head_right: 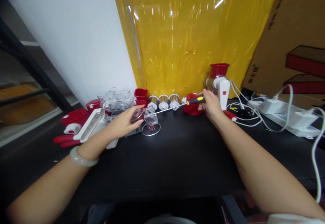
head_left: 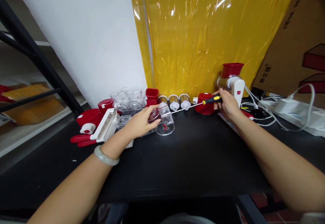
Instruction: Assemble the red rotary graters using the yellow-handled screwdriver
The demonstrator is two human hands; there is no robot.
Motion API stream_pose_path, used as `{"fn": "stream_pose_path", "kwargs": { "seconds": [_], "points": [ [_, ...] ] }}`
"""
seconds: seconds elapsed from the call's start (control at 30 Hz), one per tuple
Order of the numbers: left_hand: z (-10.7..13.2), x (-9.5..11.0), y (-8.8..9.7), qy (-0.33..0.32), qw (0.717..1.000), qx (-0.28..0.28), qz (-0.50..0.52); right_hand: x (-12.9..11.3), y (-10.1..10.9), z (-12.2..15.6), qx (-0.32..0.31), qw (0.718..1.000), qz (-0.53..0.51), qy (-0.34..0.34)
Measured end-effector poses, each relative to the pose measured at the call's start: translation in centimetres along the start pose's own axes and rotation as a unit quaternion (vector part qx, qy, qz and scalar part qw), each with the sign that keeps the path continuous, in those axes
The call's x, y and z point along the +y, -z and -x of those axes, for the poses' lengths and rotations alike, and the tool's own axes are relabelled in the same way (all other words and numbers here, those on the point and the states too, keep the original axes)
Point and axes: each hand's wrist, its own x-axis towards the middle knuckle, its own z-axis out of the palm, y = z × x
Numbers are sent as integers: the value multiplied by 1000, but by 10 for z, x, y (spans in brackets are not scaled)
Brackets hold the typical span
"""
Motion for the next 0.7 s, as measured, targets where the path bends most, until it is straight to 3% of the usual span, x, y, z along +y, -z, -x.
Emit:
{"fn": "stream_pose_path", "kwargs": {
  "seconds": [0.23,0.7],
  "points": [
    [-1,-1,-1,-7,1000,3,3,-3,2,-1,10,996,-52,-71],
    [0,1,0,7,1000,0,-2,-1,0,0,7,1000,14,-3]
  ]
}}
